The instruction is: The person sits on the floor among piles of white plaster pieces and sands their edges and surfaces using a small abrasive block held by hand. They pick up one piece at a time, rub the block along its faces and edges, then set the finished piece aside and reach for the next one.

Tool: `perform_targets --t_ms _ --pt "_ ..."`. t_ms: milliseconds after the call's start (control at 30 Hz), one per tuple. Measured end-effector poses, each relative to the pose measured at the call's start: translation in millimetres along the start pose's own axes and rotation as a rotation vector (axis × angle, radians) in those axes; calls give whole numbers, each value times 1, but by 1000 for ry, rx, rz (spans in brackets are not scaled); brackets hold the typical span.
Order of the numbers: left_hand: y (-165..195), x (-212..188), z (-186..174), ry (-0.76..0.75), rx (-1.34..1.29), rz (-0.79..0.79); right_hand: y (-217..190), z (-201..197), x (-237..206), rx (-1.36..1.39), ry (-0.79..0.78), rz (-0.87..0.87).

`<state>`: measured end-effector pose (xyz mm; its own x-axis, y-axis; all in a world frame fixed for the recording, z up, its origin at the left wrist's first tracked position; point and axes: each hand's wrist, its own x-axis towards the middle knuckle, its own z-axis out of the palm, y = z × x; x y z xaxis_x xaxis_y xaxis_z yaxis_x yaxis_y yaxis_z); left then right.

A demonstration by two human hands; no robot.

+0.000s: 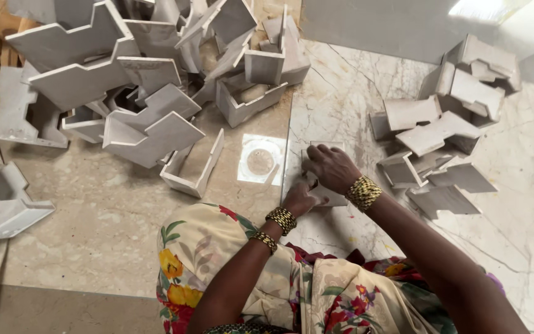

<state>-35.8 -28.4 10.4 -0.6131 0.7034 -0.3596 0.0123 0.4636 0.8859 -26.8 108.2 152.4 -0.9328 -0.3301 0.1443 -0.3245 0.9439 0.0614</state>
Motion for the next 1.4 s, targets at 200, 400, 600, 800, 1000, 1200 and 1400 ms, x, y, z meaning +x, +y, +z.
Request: perform_targets --t_ms 200,400,600,800,1000,1200,1400 --pt "-3 -7 -17 -80 -73 173 25 -16 -28 208 385 430" --pt "-8 -22 -26 -185 28 -15 16 -4 -107 954 347 1069" --pt "-4 -17 3 257 572 711 -9 17 -144 1150 588 1113" --pt "9 -41 4 30 712 718 -4 -3 -124 414 609 810" --pt "34 -68 8 208 999 961 -7 12 -115 93 522 655" --pt "42 -64 0 252 933 893 -29 23 -121 246 220 635" --pt "41 -66 2 209 996 870 9 13 -109 300 537 676"
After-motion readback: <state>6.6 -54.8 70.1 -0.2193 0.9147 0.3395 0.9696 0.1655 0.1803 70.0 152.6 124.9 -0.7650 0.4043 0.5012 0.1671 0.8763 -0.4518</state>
